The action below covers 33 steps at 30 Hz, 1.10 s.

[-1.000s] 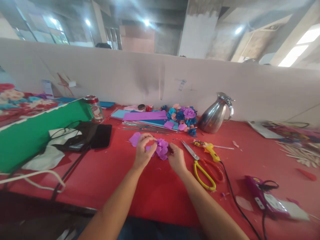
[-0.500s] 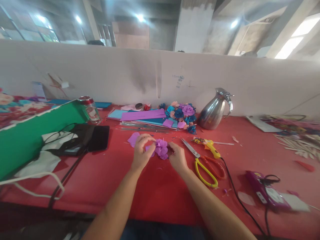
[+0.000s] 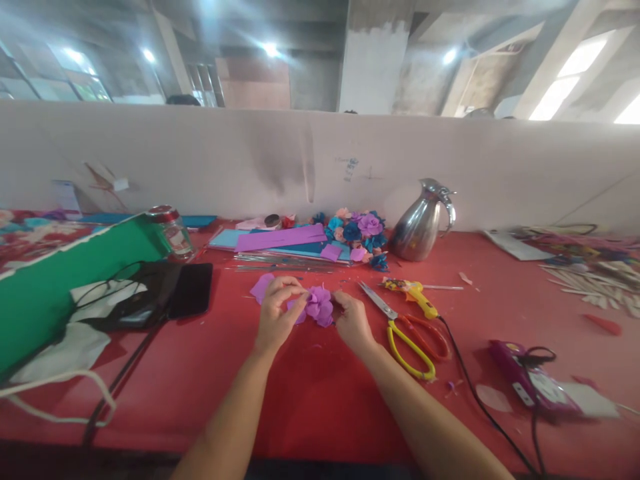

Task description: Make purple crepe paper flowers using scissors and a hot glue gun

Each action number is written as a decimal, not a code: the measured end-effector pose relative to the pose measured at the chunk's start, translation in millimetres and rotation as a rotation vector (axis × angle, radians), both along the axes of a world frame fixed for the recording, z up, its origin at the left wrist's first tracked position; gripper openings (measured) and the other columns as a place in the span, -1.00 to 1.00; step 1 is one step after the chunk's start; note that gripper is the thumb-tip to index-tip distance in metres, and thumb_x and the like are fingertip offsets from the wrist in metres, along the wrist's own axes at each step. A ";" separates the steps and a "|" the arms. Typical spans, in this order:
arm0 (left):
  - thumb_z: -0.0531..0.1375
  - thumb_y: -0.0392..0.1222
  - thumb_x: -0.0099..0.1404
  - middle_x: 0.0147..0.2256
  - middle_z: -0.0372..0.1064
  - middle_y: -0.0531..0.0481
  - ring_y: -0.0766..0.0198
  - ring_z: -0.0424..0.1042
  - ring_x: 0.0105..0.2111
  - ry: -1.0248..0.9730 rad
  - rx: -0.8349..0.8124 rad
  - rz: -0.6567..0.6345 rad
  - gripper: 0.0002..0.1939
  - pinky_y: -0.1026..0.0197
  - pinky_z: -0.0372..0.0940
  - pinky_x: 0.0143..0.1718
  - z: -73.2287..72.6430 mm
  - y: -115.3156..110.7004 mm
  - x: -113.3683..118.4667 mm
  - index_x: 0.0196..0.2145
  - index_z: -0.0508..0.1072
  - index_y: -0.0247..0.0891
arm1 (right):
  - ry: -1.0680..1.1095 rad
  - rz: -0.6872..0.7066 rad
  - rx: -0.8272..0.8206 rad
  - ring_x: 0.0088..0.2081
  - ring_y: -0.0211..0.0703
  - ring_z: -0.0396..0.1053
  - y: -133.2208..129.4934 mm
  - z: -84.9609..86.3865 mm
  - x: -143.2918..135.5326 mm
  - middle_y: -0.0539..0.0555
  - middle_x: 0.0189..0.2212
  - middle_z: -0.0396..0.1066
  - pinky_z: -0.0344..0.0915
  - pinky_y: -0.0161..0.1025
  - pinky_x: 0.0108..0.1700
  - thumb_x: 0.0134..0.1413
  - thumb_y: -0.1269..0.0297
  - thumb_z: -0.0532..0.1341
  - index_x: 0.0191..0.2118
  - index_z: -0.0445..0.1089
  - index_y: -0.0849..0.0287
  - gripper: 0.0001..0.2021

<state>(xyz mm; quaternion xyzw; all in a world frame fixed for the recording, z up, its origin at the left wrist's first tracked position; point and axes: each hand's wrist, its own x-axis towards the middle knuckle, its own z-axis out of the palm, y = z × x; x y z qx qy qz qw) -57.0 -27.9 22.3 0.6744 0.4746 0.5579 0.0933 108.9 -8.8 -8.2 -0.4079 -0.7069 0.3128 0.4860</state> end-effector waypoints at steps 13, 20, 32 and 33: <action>0.21 -0.12 0.19 -0.30 0.32 0.01 0.21 0.34 -0.20 -0.039 -0.048 0.040 -0.89 0.12 0.23 -0.07 -0.7 0.9 -0.9 -0.42 0.51 -0.17 | -0.011 0.008 0.013 -0.48 -0.23 0.25 -1.2 0.8 0.7 0.01 -0.53 0.36 0.20 -0.38 -0.41 -0.21 0.48 0.02 -0.52 0.35 0.18 -0.82; 0.25 -0.04 0.16 -0.31 0.35 0.02 0.20 0.34 -0.20 -0.023 -0.094 0.001 -0.86 0.12 0.23 -0.08 1.5 3.0 -4.2 -0.41 0.56 -0.11 | -0.045 0.037 0.054 -0.47 -0.25 0.25 -2.5 2.0 2.3 0.02 -0.49 0.37 0.20 -0.38 -0.37 -0.17 0.49 0.02 -0.49 0.37 0.18 -0.81; 0.22 -0.10 0.18 -0.29 0.37 -0.01 0.20 0.38 -0.18 -0.167 -0.084 0.028 -0.87 0.11 0.27 -0.08 -2.9 -0.4 -6.1 -0.39 0.53 -0.16 | 0.056 0.008 -0.071 -0.46 -0.21 0.30 1.9 -4.0 0.7 -0.01 -0.52 0.39 0.21 -0.35 -0.39 -0.15 0.41 0.06 -0.46 0.36 0.19 -0.86; 0.21 -0.10 0.19 -0.29 0.37 -0.01 0.20 0.38 -0.19 -0.177 -0.079 0.029 -0.87 0.12 0.27 -0.08 -3.5 -0.5 -5.9 -0.38 0.53 -0.16 | 0.067 0.011 -0.084 -0.45 -0.20 0.30 2.9 -5.8 0.6 -0.01 -0.52 0.39 0.22 -0.34 -0.38 -0.14 0.40 0.06 -0.46 0.36 0.19 -0.87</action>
